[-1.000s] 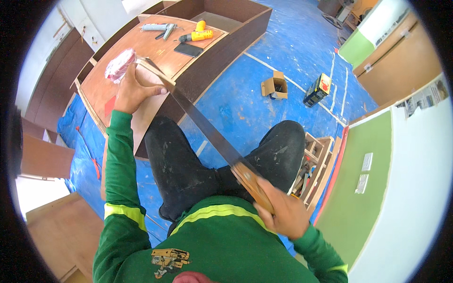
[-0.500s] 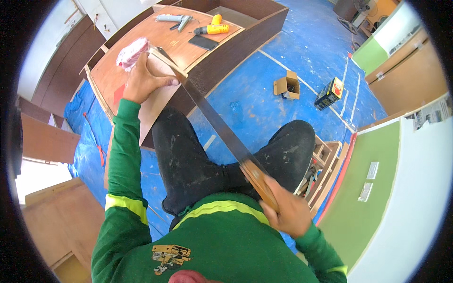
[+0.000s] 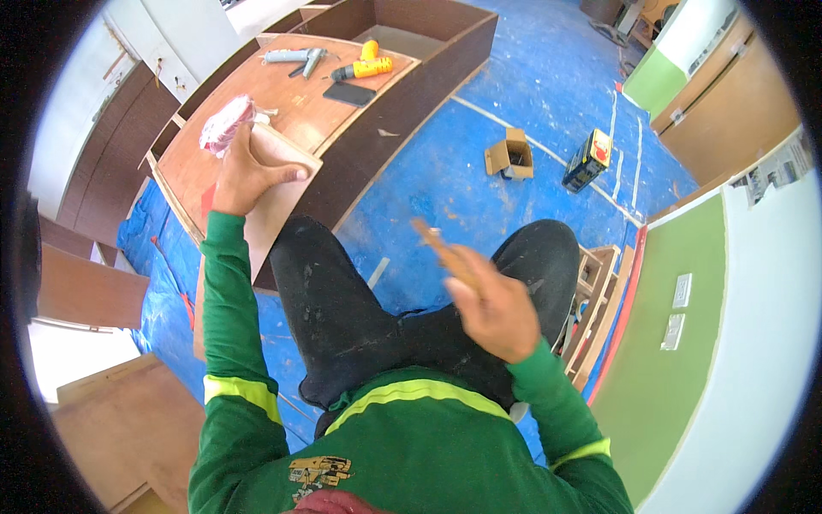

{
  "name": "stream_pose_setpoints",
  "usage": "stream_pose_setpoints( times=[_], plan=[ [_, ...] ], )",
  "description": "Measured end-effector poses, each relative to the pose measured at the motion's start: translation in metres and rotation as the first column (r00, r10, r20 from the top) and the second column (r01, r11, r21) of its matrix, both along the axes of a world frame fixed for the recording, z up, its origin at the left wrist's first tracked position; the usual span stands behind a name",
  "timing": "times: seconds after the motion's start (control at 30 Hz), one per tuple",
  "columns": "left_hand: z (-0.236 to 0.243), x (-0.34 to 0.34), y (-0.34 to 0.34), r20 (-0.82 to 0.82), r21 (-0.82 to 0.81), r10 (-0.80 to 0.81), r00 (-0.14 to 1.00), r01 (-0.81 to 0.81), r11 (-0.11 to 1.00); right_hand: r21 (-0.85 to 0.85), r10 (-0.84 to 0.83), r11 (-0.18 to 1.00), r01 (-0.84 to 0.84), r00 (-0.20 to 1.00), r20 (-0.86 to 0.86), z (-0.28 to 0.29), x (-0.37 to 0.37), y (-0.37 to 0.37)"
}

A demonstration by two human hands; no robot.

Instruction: The person measures and marks a wooden board with a tape measure, pencil, and try square, then uses a hand saw to cut along the marked line. The person repeats measuring and marking on the cut piece.

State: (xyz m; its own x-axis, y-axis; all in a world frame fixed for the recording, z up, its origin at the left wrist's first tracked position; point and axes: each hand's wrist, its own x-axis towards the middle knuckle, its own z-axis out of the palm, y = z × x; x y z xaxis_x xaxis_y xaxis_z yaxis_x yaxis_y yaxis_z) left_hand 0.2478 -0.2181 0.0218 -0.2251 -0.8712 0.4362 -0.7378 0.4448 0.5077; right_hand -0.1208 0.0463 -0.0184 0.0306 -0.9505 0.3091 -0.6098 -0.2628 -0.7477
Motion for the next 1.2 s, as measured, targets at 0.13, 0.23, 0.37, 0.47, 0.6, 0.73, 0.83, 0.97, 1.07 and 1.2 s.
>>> stream_pose_setpoints(
  times=[0.13, 0.23, 0.37, 0.47, 0.6, 0.73, 0.83, 0.97, 1.07, 1.2],
  plan=[
    [-0.007, 0.010, -0.011, -0.028, 0.028, -0.075, 0.997, 0.076, 0.997, 0.039, -0.323, 0.946, 0.323, 0.919, 0.225, 0.018, -0.042, 0.062],
    [-0.006, 0.012, -0.037, -0.074, 0.106, -0.155, 0.985, 0.162, 0.981, 0.016, -0.488, 0.848, 0.529, 0.770, 0.412, 0.018, -0.069, 0.071],
    [-0.020, 0.053, -0.056, -0.053, 0.059, -0.290, 0.955, 0.293, 0.954, 0.312, -0.557, 0.792, 0.525, 0.411, 0.722, -0.042, -0.144, 0.083],
    [-0.034, 0.113, -0.055, -0.201, 0.428, -0.122, 0.972, 0.199, 0.882, 0.490, -0.653, 0.738, 0.464, 0.311, 0.691, -0.107, -0.158, 0.064],
    [-0.042, 0.168, -0.065, 0.004, 0.494, -0.170, 0.985, 0.146, 0.857, 0.674, -0.703, 0.711, 0.202, 0.249, 0.667, -0.195, -0.153, 0.061],
    [-0.064, 0.205, -0.053, 0.018, 0.466, -0.064, 0.998, 0.048, 0.883, 0.736, -0.739, 0.669, 0.099, -0.021, 0.674, -0.282, -0.143, 0.064],
    [-0.074, 0.222, -0.049, -0.040, 0.465, 0.006, 0.999, 0.013, 0.885, 0.735, -0.727, 0.676, 0.052, -0.114, 0.677, -0.337, -0.139, 0.066],
    [-0.075, 0.216, -0.036, -0.197, 0.528, 0.161, 0.967, -0.034, 0.849, 0.820, -0.810, 0.562, 0.112, -0.129, 0.573, -0.381, -0.120, 0.064],
    [-0.055, 0.191, -0.036, -0.133, 0.476, 0.092, 0.987, -0.018, 0.879, 0.865, -0.929, 0.358, 0.353, 0.228, 0.291, -0.418, -0.121, 0.079],
    [-0.062, 0.201, -0.015, -0.200, 0.412, 0.067, 0.977, 0.022, 0.911, 0.829, -0.823, 0.219, 0.515, 0.554, -0.127, -0.430, -0.111, 0.075]
  ],
)
